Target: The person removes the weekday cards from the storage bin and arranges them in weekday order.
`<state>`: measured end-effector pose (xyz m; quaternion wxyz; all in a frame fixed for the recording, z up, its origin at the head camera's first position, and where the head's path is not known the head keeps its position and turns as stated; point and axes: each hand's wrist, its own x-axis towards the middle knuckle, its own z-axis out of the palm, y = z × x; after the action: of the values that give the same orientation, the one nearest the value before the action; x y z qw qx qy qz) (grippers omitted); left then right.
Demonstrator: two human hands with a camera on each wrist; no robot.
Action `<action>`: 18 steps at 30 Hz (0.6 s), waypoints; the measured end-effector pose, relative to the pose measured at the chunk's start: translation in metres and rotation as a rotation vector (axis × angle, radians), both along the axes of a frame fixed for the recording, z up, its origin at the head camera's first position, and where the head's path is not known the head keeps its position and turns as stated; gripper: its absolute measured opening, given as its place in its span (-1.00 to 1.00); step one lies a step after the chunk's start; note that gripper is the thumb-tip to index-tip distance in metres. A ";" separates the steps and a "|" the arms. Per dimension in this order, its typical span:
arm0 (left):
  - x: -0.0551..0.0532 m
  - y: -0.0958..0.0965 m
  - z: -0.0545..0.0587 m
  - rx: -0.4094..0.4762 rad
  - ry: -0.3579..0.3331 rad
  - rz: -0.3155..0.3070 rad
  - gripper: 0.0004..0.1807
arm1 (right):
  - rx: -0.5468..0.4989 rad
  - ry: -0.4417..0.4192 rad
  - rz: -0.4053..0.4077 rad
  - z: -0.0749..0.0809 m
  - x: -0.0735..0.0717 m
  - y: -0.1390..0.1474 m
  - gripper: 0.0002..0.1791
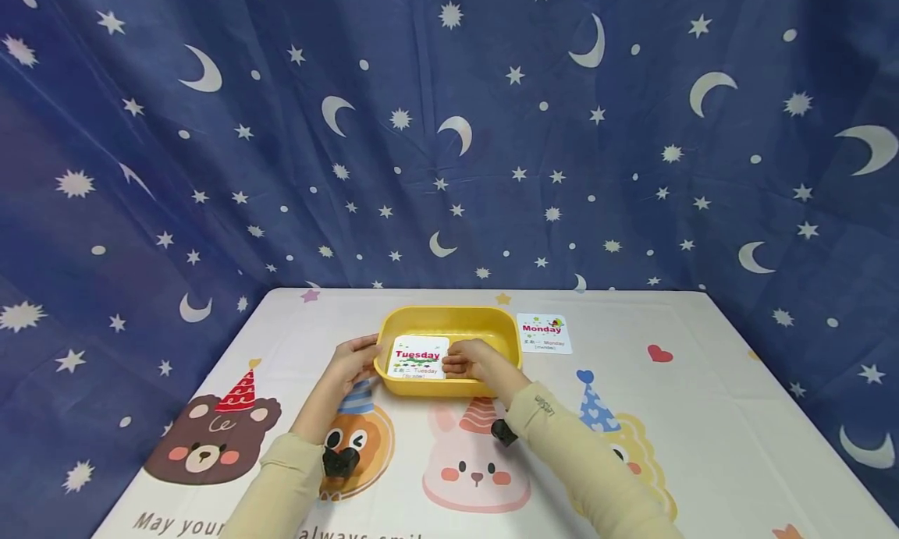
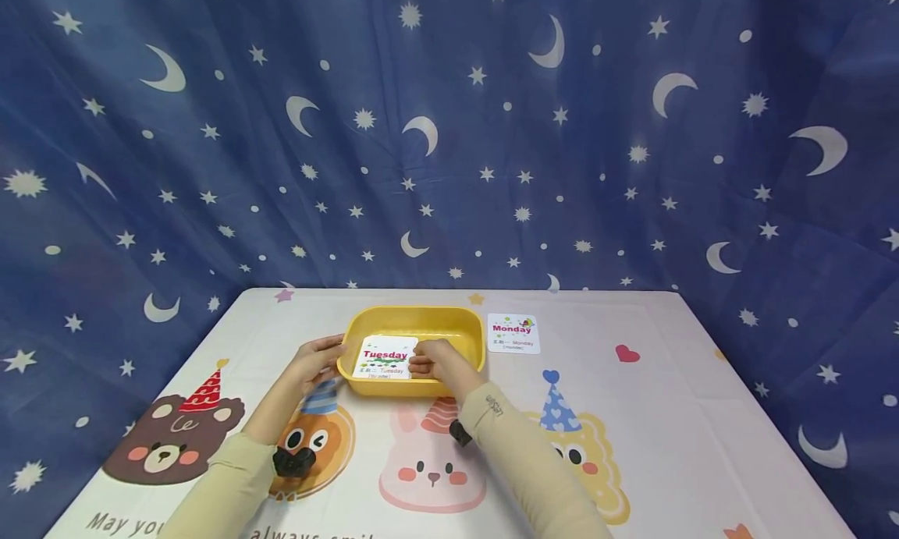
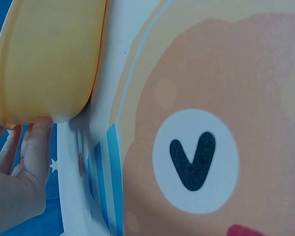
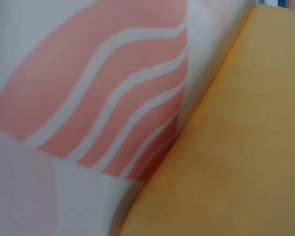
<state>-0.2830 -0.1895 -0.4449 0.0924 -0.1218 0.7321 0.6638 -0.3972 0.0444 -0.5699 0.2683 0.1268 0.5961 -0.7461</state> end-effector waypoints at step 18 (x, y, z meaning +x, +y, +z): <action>0.000 0.001 0.001 0.027 -0.012 -0.002 -0.50 | 0.181 -0.026 -0.045 0.096 0.065 -0.014 -0.81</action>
<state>-0.2833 -0.1889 -0.4443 0.0990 -0.1240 0.7227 0.6727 -0.3324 0.0309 -0.4739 0.2464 0.1735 0.6546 -0.6933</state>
